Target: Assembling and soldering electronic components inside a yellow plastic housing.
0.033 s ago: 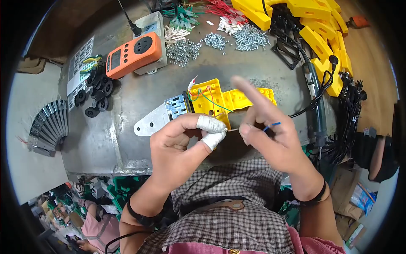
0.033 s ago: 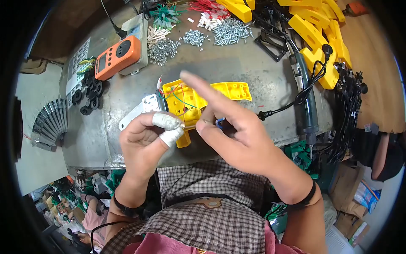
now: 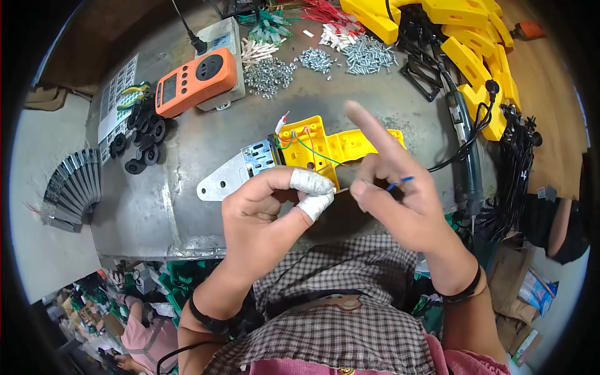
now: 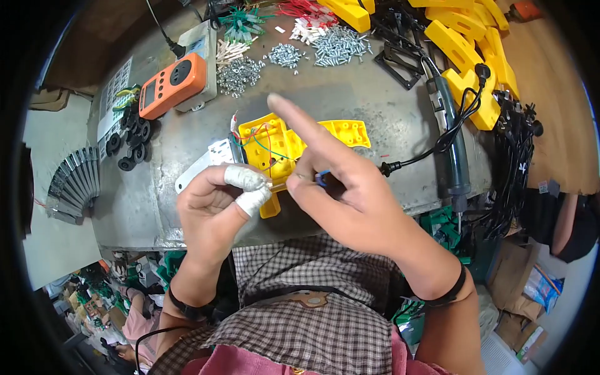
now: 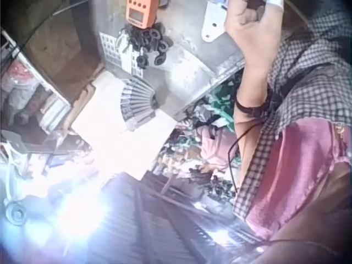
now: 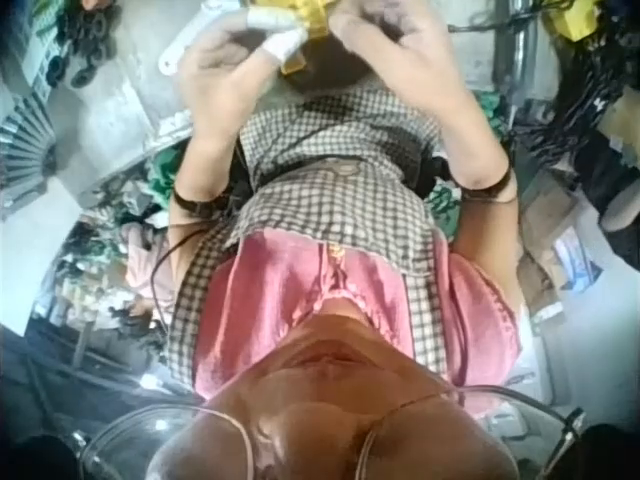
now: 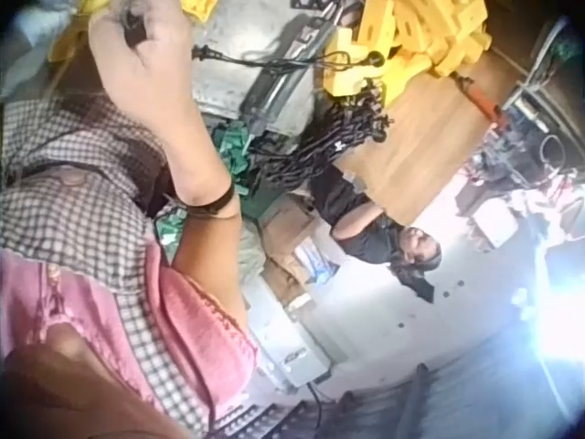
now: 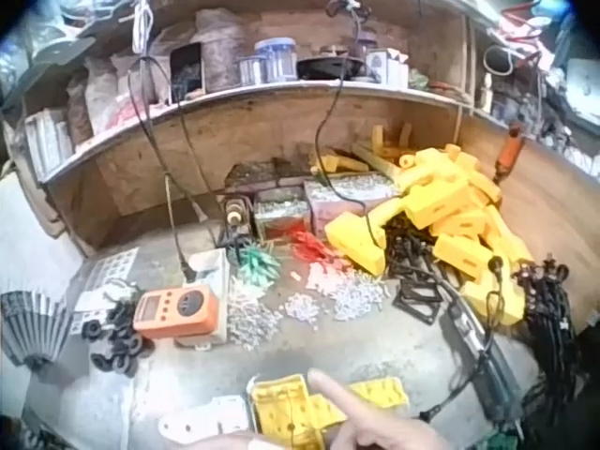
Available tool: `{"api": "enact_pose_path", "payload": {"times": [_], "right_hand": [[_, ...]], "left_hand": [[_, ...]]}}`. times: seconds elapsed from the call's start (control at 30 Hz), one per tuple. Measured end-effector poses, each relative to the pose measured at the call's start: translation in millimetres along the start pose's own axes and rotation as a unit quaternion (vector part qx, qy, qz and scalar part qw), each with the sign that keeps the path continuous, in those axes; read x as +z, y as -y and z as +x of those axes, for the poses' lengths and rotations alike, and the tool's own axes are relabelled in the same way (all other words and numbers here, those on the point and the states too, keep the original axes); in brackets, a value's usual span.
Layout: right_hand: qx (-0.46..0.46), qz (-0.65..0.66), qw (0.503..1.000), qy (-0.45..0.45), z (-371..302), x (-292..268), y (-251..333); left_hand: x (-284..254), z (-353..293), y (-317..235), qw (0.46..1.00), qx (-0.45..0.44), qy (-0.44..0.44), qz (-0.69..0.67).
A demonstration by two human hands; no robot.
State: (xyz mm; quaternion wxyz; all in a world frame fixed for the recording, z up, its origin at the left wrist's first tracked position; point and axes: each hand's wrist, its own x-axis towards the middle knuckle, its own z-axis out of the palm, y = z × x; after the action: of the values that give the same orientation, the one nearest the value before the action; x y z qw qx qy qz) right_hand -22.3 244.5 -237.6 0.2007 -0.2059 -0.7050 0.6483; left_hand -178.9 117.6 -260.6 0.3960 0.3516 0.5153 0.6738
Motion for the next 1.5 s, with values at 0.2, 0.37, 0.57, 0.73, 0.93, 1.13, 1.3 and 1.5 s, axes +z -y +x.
{"api": "enact_pose_path", "payload": {"times": [0.2,0.37,0.57,0.73,0.93,1.13,1.3,1.5], "right_hand": [[-0.021,0.016,0.999,-0.037,0.7,3.4,-4.1],[-0.033,-0.045,0.998,-0.039,-4.0,1.3,-0.7],[-0.108,-0.065,0.990,-0.059,-2.3,-0.4,-9.4],[-0.127,-0.045,0.990,-0.037,-3.5,2.5,-14.7],[-0.061,0.076,0.995,0.006,-3.1,0.3,-17.4],[0.001,0.068,0.995,0.080,-3.3,-8.5,-11.7],[0.034,0.003,0.998,0.059,-1.2,-18.6,-4.9],[0.009,0.033,0.998,0.046,0.2,-22.6,-5.7]], "left_hand": [[3.0,0.0,-1.6,0.999,0.011,0.029,0.014],[12.6,-2.7,0.8,0.998,0.008,0.017,-0.059],[11.1,-3.6,1.8,0.998,0.032,-0.009,0.061],[11.7,-6.1,3.7,1.000,0.015,-0.010,0.016],[7.7,-9.5,12.1,1.000,-0.003,0.008,-0.026],[0.5,-11.8,13.3,0.998,0.024,0.034,0.043],[2.5,-9.4,8.9,0.992,-0.005,0.046,0.116],[-7.2,-13.9,3.5,0.983,0.003,0.064,0.171]]}}
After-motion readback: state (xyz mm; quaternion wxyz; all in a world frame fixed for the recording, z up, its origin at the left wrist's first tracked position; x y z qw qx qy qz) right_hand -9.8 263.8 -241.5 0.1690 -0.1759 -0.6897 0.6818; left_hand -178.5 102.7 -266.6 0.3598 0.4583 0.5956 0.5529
